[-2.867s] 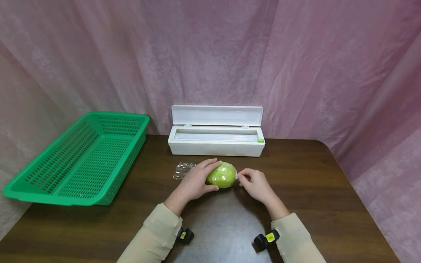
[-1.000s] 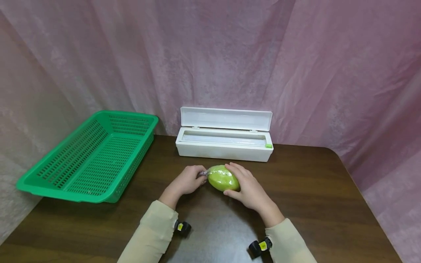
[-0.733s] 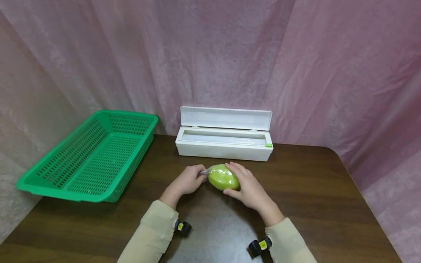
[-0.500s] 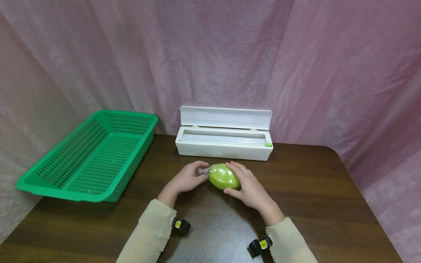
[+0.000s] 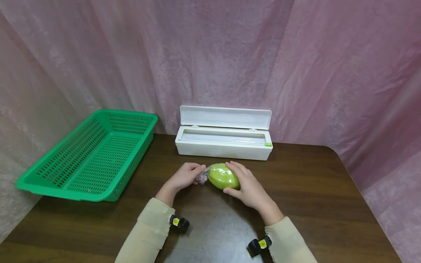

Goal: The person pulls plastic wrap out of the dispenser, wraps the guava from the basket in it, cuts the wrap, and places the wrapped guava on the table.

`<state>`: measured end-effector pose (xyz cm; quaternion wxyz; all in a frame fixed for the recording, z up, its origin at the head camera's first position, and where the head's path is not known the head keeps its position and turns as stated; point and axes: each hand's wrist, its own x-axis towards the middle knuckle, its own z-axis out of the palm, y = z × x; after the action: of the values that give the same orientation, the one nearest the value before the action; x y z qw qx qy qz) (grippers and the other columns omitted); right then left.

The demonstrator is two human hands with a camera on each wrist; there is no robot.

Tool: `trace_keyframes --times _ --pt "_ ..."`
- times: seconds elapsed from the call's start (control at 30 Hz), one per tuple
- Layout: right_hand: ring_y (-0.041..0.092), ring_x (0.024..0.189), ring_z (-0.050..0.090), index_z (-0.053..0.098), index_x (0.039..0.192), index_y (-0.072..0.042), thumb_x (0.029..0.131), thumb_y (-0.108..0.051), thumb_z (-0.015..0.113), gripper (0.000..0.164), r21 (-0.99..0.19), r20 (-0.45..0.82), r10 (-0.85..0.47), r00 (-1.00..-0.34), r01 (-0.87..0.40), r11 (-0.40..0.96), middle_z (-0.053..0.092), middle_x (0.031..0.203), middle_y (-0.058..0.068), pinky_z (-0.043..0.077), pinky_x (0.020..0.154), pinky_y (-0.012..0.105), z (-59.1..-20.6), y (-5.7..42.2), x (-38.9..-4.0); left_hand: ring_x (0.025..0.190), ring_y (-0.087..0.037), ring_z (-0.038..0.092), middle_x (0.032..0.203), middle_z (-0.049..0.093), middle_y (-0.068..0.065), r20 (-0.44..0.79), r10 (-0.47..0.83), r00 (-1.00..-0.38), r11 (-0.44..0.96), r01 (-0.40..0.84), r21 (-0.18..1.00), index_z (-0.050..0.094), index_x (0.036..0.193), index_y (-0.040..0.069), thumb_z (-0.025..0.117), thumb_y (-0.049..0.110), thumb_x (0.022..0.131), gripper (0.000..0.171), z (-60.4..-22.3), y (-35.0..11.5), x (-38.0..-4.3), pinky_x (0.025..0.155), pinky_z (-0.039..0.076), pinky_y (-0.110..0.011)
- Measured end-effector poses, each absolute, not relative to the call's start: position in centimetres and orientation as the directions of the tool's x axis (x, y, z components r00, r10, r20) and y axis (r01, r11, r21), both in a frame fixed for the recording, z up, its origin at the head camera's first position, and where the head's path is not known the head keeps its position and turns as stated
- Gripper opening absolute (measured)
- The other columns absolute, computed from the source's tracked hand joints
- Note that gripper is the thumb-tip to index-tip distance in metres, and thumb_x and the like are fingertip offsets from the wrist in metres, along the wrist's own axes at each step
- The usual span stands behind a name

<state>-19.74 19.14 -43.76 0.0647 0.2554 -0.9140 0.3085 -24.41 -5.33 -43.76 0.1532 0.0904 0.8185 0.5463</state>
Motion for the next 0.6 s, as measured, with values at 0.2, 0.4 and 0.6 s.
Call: trace_keyframes --times 0.2,0.4,0.6 --pt "0.035 0.130 0.039 0.034 0.145 -0.015 0.079 -0.030 0.077 0.080 -0.534 0.275 -0.429 -0.861 -0.507 0.676 0.036 0.147 0.010 0.040 0.099 0.056 -43.81 19.11 -19.73 0.069 -0.012 0.055 0.084 0.066 -0.005 -0.134 0.338 -0.931 0.390 0.009 0.921 0.068 0.104 0.004 0.061 0.032 0.093 0.031 -44.25 -5.16 -24.44 0.061 0.048 -0.026" --pt "0.034 0.130 0.039 0.034 0.145 -0.018 0.079 -0.030 0.077 0.080 -0.533 0.281 -0.428 -0.859 -0.511 0.675 0.037 0.147 0.010 0.039 0.100 0.056 -43.83 19.06 -19.73 0.070 -0.012 0.057 0.087 0.066 -0.008 -0.114 0.357 -0.927 0.408 0.045 0.912 0.066 0.104 0.002 0.061 0.025 0.093 0.026 -44.21 -5.12 -24.42 0.060 0.048 -0.026" --pt "0.035 0.130 0.039 0.035 0.145 -0.016 0.079 -0.030 0.077 0.080 -0.524 0.289 -0.433 -0.854 -0.520 0.675 0.037 0.147 0.011 0.039 0.100 0.056 -43.84 18.99 -19.89 0.070 -0.012 0.058 0.084 0.064 -0.005 -0.061 0.370 -0.927 0.514 0.150 0.845 0.064 0.100 0.003 0.058 0.021 0.095 0.020 -43.65 -4.87 -24.25 0.061 0.048 -0.025"
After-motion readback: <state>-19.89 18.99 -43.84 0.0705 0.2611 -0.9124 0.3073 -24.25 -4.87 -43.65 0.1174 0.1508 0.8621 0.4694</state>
